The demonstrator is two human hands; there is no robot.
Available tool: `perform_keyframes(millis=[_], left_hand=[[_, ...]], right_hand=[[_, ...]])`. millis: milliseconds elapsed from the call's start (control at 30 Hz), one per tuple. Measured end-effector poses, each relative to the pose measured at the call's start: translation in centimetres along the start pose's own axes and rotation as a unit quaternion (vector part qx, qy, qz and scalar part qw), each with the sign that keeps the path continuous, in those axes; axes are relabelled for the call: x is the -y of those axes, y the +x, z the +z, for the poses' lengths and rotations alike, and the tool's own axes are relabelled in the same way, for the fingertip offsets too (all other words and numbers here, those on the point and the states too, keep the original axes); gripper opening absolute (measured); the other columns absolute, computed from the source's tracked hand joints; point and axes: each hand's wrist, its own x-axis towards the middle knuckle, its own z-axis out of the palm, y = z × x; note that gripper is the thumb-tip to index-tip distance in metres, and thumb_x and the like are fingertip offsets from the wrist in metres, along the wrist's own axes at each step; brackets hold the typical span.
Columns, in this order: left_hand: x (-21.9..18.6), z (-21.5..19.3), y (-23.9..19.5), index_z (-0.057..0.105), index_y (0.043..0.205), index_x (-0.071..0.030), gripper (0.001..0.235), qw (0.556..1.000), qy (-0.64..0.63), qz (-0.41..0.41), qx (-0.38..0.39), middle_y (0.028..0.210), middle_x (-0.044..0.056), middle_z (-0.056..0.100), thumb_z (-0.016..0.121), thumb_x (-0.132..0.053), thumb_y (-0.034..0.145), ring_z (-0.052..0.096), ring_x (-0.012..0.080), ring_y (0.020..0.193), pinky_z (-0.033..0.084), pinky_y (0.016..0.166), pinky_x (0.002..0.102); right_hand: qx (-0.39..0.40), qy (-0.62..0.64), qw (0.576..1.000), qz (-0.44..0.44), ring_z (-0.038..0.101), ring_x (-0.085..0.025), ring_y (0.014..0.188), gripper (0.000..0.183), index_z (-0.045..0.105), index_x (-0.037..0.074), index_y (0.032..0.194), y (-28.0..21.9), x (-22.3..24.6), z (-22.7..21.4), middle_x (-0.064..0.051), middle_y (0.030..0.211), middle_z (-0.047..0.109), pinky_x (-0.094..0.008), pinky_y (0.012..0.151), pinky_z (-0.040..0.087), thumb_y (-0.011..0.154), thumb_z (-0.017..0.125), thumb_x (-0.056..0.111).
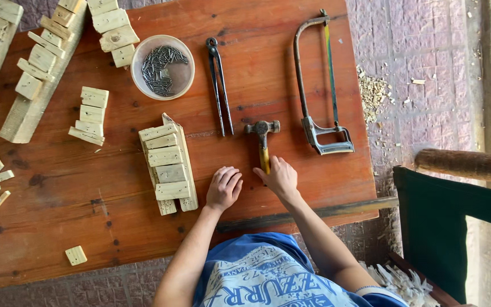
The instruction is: The person assembles small wooden blocks into a vertical stack on a wooden table. They pick up nails from a container, place them into pre-drilled holes in the blocks, and hammer them in to secure the pieces together. The person repeats this process, adding more blocks and nails to build the structure.
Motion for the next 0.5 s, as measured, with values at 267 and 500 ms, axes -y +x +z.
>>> perform_keyframes(millis=[267, 500], left_hand=[[-0.6, -0.2, -0.2, 0.074, 0.105, -0.013, 0.016, 0.999, -0.018, -0.031, -0.019, 0.108, 0.004, 0.070, 0.066, -0.025, 0.098, 0.067, 0.0250, 0.111, 0.051, 0.105, 0.043], [-3.2, -3.9, -1.9, 0.076, 0.107, -0.015, 0.015, 0.992, -0.059, -0.083, -0.076, 0.105, 0.002, 0.071, 0.069, -0.021, 0.095, 0.067, 0.0234, 0.108, 0.050, 0.104, 0.041]], right_hand=[[-0.028, 0.022, 0.999, 0.027, 0.075, -0.041, 0.087, 0.048, 0.067, 0.009, 0.095, 3.5, -4.0, 4.8, -0.014, 0.088, 0.069, -0.054, 0.074, 0.063, 0.080, 0.075, 0.054], [-0.078, 0.075, 0.993, 0.052, 0.072, -0.047, 0.093, 0.031, 0.062, 0.014, 0.110, 3.4, -7.0, 3.2, -0.022, 0.094, 0.072, -0.061, 0.079, 0.059, 0.087, 0.067, 0.035]])
